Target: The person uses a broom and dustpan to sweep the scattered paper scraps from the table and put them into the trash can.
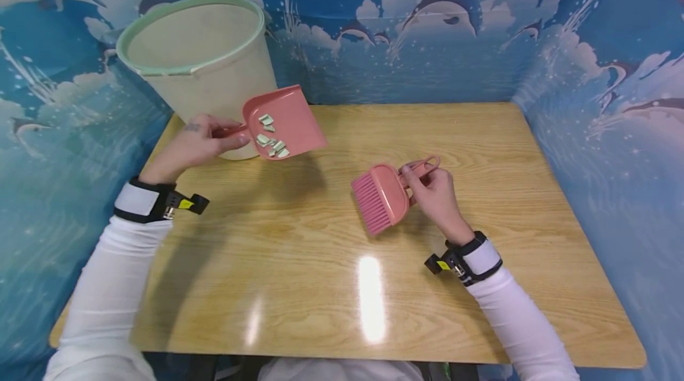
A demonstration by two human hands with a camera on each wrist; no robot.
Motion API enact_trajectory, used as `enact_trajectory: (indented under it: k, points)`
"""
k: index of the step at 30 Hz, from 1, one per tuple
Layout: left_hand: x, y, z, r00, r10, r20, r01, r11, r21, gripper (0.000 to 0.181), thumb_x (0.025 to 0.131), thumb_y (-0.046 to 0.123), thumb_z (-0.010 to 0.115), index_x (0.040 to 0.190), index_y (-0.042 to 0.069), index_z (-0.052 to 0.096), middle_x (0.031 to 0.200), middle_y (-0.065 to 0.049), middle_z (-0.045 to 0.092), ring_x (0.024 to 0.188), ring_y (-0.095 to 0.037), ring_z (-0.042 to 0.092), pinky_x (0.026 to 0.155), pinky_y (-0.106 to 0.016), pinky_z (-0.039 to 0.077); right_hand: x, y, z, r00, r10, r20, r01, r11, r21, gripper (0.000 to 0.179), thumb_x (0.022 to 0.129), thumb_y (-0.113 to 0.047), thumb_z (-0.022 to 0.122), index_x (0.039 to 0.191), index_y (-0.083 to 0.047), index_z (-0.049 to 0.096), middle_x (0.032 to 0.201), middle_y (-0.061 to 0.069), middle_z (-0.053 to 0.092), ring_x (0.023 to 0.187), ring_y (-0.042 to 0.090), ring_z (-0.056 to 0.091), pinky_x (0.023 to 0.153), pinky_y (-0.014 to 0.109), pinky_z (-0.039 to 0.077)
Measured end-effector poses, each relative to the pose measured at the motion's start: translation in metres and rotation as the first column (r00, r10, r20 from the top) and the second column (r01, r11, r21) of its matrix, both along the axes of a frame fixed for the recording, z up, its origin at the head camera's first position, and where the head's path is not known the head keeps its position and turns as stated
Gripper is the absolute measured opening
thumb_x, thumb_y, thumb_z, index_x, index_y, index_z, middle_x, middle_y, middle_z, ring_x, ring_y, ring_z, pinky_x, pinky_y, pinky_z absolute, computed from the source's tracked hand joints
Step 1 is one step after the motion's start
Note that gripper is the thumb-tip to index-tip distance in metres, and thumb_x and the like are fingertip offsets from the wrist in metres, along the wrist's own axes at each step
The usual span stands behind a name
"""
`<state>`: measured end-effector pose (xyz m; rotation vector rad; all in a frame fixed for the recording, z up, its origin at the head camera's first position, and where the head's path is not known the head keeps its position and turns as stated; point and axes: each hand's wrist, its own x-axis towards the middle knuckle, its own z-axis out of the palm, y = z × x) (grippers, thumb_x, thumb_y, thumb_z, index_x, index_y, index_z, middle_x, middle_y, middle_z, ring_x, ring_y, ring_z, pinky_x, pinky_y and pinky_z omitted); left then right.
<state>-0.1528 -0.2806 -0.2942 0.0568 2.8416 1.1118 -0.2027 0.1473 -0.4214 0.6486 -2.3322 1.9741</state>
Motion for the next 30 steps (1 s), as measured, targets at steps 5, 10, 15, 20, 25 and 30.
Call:
enact_trajectory:
  k: [5,10,15,20,25,30]
  points:
    - [0.0,-0.001,0.018,1.0,0.003,-0.017,-0.003,1.0,-0.006,0.036,0.102,0.035,0.063,0.129,0.012,0.071,0.101,-0.01,0.07,0.073,-0.024,0.049,0.057,-0.032,0.038,0.0,0.001,-0.004,1.0,0.003,0.022,-0.003,1.0,0.014,0.032,0.105,-0.017,0.057,0.108,0.013,0.067,0.08,-0.011,0.073,0.067,0.005,0.069,0.049,0.029,0.055]
    - [0.0,-0.002,0.04,1.0,0.031,0.0,-0.031,0.999,-0.025,0.043,0.101,0.041,0.063,0.134,0.015,0.068,0.108,-0.011,0.069,0.083,-0.026,0.049,0.064,-0.036,0.039,0.0,0.002,-0.006,1.0,0.011,0.015,-0.011,1.0,0.021,0.032,0.106,-0.017,0.057,0.107,0.013,0.067,0.081,-0.012,0.073,0.067,0.005,0.07,0.049,0.029,0.055]
    - [0.0,-0.004,0.06,0.999,0.052,-0.007,-0.052,0.997,-0.048,0.052,0.101,0.048,0.061,0.14,0.015,0.063,0.126,-0.011,0.065,0.102,-0.026,0.048,0.076,-0.041,0.039,-0.001,0.001,-0.006,1.0,0.012,0.022,-0.013,1.0,0.02,0.032,0.106,-0.017,0.057,0.108,0.013,0.068,0.08,-0.011,0.073,0.067,0.005,0.069,0.049,0.029,0.055]
    - [0.001,-0.005,0.077,0.996,0.082,-0.023,-0.083,0.993,-0.081,0.059,0.1,0.053,0.058,0.146,0.017,0.058,0.119,-0.011,0.061,0.095,-0.026,0.045,0.073,-0.04,0.034,-0.001,0.002,-0.006,0.999,0.014,0.032,-0.015,1.0,0.018,0.032,0.106,-0.017,0.057,0.109,0.013,0.067,0.081,-0.009,0.073,0.067,0.006,0.069,0.049,0.029,0.056]
    - [0.001,-0.01,0.091,0.992,0.107,-0.064,-0.111,0.991,-0.07,0.06,0.1,0.054,0.058,0.146,0.016,0.058,0.118,-0.009,0.064,0.098,-0.025,0.048,0.076,-0.038,0.037,0.0,0.004,-0.007,1.0,0.018,0.023,-0.019,1.0,0.024,0.03,0.106,-0.018,0.057,0.108,0.011,0.068,0.083,-0.004,0.073,0.064,0.008,0.068,0.049,0.03,0.055]
    - [0.001,-0.023,0.103,0.985,0.154,-0.077,-0.158,0.986,-0.056,0.063,0.099,0.054,0.058,0.148,0.014,0.055,0.138,-0.01,0.06,0.118,-0.024,0.05,0.091,-0.041,0.042,0.002,0.006,-0.01,0.999,0.021,0.04,-0.023,0.999,0.033,0.031,0.106,-0.02,0.058,0.11,0.01,0.067,0.085,-0.002,0.072,0.067,0.009,0.068,0.05,0.03,0.056]
